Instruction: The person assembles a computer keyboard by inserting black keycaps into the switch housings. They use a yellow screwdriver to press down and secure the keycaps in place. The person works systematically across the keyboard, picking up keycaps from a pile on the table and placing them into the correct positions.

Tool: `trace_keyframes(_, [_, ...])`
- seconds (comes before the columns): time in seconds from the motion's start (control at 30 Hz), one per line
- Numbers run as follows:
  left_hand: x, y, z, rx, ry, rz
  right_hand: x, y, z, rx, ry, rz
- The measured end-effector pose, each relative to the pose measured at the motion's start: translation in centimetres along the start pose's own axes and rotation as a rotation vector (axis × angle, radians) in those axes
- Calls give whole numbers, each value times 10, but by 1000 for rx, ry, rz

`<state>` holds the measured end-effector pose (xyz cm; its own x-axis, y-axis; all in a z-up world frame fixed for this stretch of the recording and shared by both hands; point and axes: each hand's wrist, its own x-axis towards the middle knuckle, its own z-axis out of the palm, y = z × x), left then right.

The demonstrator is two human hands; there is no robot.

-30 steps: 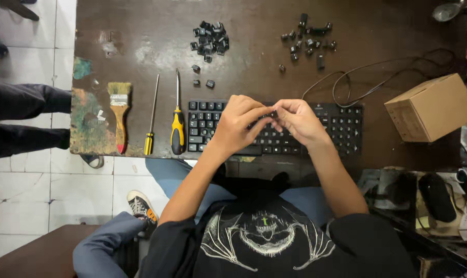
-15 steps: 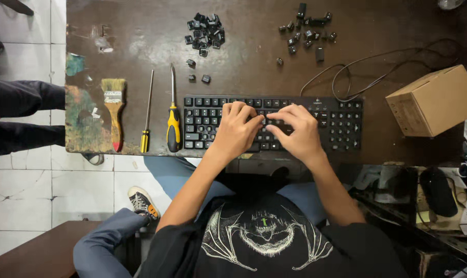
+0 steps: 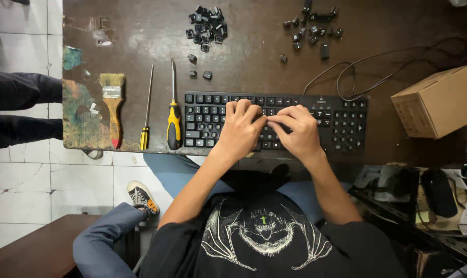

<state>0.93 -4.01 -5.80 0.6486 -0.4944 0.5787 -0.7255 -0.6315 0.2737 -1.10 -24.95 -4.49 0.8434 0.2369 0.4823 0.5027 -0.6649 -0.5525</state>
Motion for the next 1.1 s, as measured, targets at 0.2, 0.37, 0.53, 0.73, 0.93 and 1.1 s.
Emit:
trace_keyframes(0.2, [-8,5,-2,32,-5,-28,-9,1,3,-33,15,-28])
trace_keyframes(0.37, [-9,6,5,47,47,-4,-9,1,4,-68,16,-54])
trace_keyframes(0.53, [-8,7,5,60,53,-4,-9,0,5,-45,23,-54])
trace_keyframes(0.73, [-5,9,1,31,36,-20,-6,-4,3,-1,4,-26])
trace_keyframes(0.93, [0,8,6,-27,-14,-108,3,-5,-1,109,-80,91])
trace_keyframes(1.1, [5,10,8,40,-148,-136,4,1,4,109,-137,192])
